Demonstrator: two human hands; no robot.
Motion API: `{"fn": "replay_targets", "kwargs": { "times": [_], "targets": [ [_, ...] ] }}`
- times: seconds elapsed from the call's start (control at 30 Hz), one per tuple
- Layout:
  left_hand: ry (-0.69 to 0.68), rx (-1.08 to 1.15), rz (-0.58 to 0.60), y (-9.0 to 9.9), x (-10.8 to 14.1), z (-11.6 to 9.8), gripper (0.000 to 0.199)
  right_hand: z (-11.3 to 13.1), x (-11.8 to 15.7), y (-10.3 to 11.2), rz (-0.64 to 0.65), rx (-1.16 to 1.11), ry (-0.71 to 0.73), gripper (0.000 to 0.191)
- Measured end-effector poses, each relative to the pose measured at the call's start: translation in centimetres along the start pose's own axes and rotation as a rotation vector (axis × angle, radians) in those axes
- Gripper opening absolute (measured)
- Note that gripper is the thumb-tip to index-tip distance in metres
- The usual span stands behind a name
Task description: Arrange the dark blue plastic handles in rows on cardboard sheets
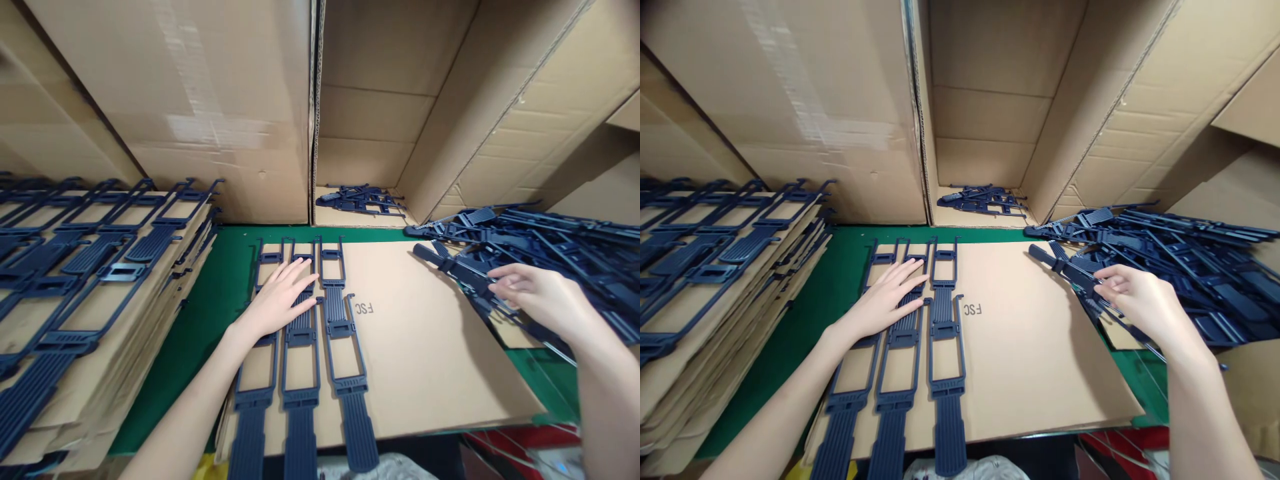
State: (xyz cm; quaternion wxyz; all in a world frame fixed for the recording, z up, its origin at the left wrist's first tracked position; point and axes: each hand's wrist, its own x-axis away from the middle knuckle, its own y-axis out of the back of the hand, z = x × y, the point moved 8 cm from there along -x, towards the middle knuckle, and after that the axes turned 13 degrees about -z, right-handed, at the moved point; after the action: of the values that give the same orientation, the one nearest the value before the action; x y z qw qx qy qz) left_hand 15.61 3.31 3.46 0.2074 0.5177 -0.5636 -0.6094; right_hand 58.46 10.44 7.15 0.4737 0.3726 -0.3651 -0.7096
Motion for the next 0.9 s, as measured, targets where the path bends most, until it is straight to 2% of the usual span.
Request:
{"fn": "replay_targets", "kwargs": {
  "times": [0.23,0.43,0.53,0.63,0.77,0.83,0.9],
  "targets": [
    [0.004,0.0,0.016,0.0,0.0,0.0,0.048,2.2,0.2,-0.3,-0.046,0.047,0.13,0.026],
    [0.01,0.021,0.003,0.0,0.0,0.0,0.047,1.6,-1.1,0.7,-0.085,0.364,0.145,0.023],
    [0.013,0.02,0.009,0.1,-0.1,-0.1,0.048,2.5,-1.0,1.3,-0.067,0.297,0.173,0.028],
    [0.015,0.028,0.009,0.1,-0.1,-0.1,0.048,5.4,0.6,1.3,0.003,0.055,0.308,0.036],
    [0.012,0.029,-0.001,0.1,0.0,0.0,0.047,11.9,5.3,1.4,0.145,-0.243,0.709,0.023],
    [0.009,0.023,0.001,0.0,0.0,0.0,0.048,14.5,7.4,2.4,0.097,-0.371,0.865,0.013],
    [0.008,0.016,0.007,0.0,0.0,0.0,0.048,16.2,8.7,3.0,0.005,-0.46,0.967,0.014]
  ]
}}
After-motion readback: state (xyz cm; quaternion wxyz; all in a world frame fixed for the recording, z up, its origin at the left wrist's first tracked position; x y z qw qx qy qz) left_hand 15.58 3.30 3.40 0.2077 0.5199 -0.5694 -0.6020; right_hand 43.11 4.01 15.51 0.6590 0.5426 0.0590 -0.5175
